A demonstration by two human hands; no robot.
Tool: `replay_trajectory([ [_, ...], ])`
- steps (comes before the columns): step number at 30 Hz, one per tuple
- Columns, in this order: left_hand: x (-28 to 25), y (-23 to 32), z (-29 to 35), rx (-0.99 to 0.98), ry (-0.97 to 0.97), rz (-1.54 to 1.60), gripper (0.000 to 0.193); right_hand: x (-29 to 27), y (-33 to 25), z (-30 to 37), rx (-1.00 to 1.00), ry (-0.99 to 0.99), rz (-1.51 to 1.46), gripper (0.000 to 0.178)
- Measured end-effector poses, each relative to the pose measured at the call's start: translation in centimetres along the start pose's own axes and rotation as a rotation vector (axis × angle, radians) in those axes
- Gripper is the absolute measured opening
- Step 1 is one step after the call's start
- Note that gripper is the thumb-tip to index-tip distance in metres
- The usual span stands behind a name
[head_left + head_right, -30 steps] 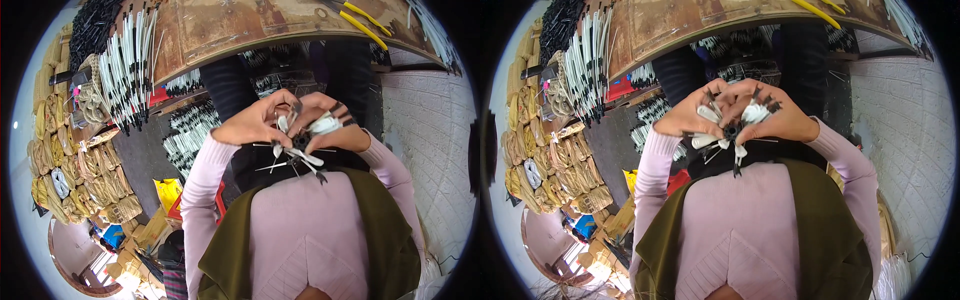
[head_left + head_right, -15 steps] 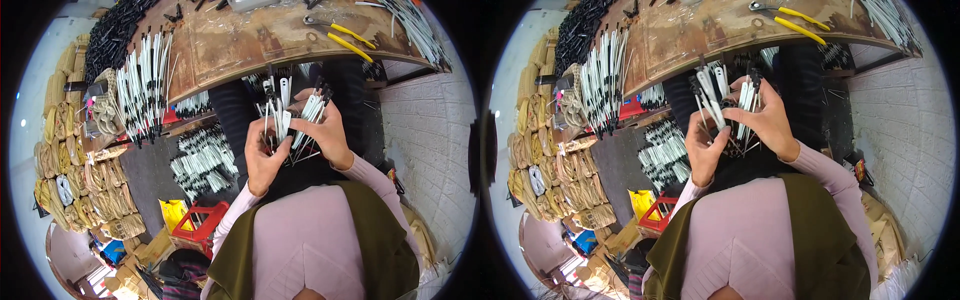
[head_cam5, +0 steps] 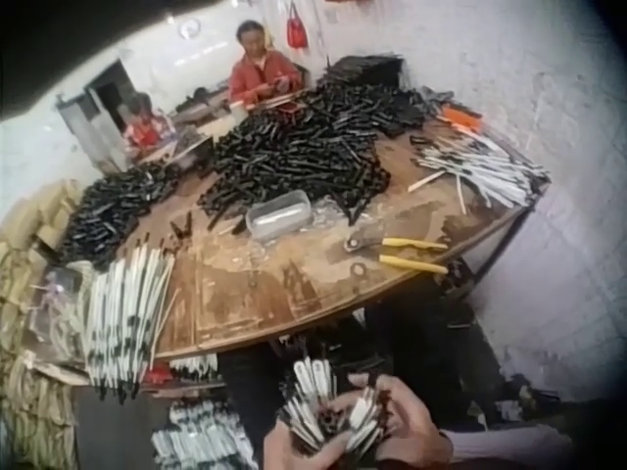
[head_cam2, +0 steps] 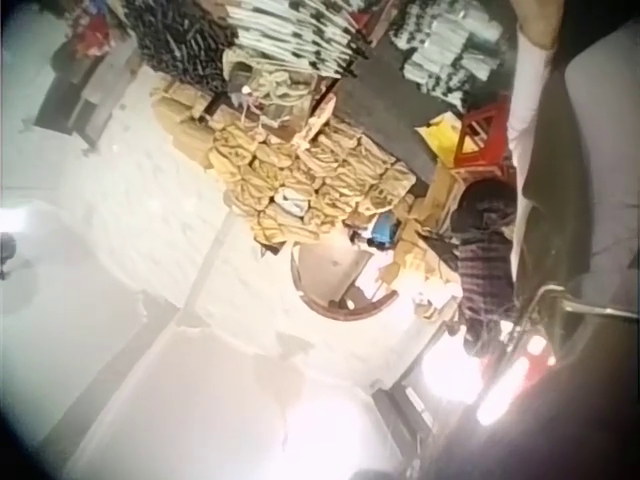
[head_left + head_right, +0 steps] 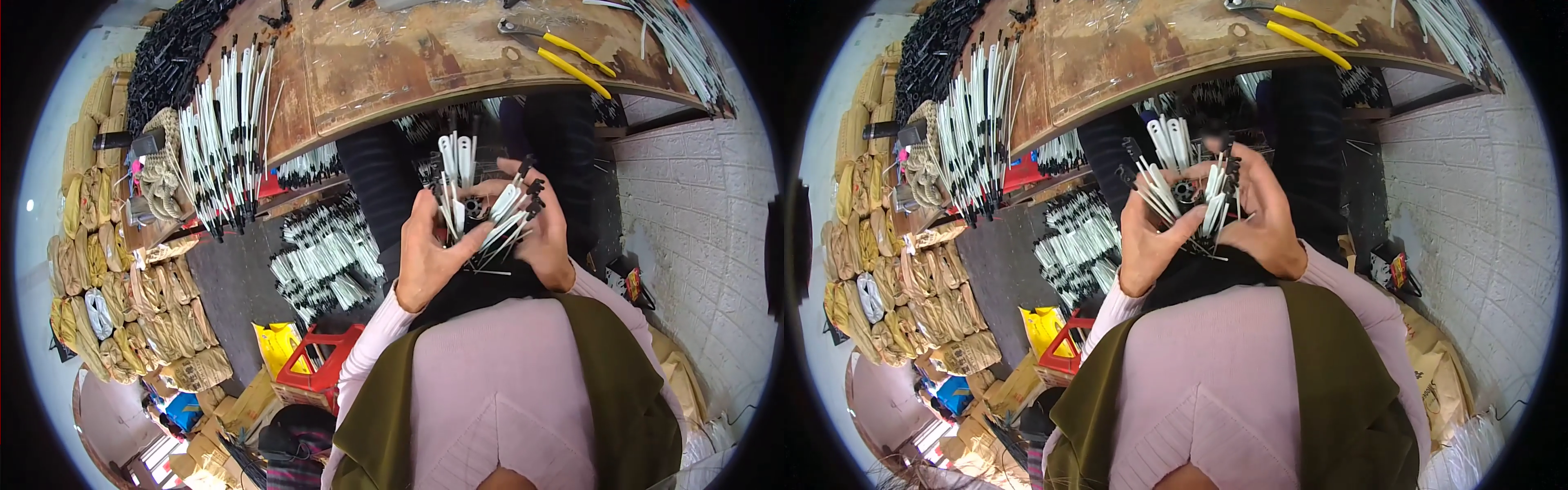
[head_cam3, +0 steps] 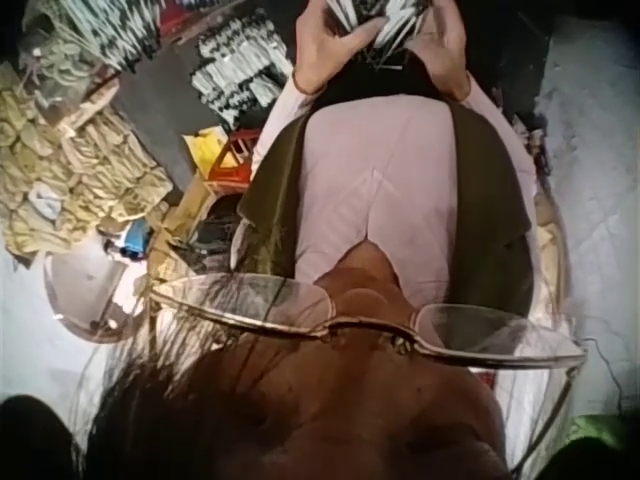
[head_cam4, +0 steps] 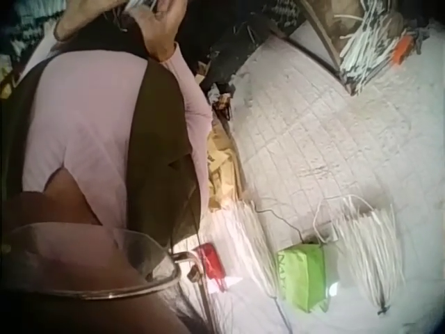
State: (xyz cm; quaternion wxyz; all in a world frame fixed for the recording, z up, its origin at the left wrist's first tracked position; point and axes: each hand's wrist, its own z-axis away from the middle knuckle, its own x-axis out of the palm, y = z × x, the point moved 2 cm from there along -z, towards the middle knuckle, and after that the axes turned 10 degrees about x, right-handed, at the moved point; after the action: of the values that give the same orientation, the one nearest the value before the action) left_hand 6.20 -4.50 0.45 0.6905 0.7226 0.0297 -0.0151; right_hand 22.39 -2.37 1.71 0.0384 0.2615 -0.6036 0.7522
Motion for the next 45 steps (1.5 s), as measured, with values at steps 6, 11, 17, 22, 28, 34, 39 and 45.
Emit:
replay_trajectory([
  [6, -0.5, 0.0, 0.0, 0.179, 0.065, -0.134, 0.034, -2.1, 1.1, -1.8, 0.327, -0.134, -0.469, 0.07],
  [11, -1.3, 2.4, -0.6, 0.309, -0.015, -0.223, 0.032, -4.8, 5.2, -3.0, 0.556, -0.312, -0.356, 0.028],
  [17, -3.0, 2.0, 0.2, 0.246, -0.152, -0.086, 0.036, -3.6, 4.8, -1.3, 0.374, -0.232, 0.237, 0.01],
  [22, -2.5, 3.6, 0.4, 0.34, -0.101, -0.267, 0.029, -3.0, 5.2, -0.8, 0.357, -0.224, 0.202, 0.013],
  [28, -2.9, 2.8, 0.2, 0.474, -0.052, -0.311, 0.027, -2.2, 4.9, -1.9, 0.338, -0.341, 0.146, 0.014],
  [34, -3.9, 3.2, -1.0, 0.253, -0.201, -0.125, 0.027, -1.0, 3.4, -1.9, 0.3, -0.169, 0.278, 0.012],
  [39, -4.9, 3.6, -4.4, -0.011, -0.208, 0.095, 0.02, 0.0, 0.9, -4.8, 0.052, -0.253, 0.688, 0.015],
  [45, -4.6, 0.2, -0.8, 0.077, 0.132, -0.008, 0.031, -7.3, -7.0, -6.1, -0.393, 0.201, 1.061, 0.007],
])
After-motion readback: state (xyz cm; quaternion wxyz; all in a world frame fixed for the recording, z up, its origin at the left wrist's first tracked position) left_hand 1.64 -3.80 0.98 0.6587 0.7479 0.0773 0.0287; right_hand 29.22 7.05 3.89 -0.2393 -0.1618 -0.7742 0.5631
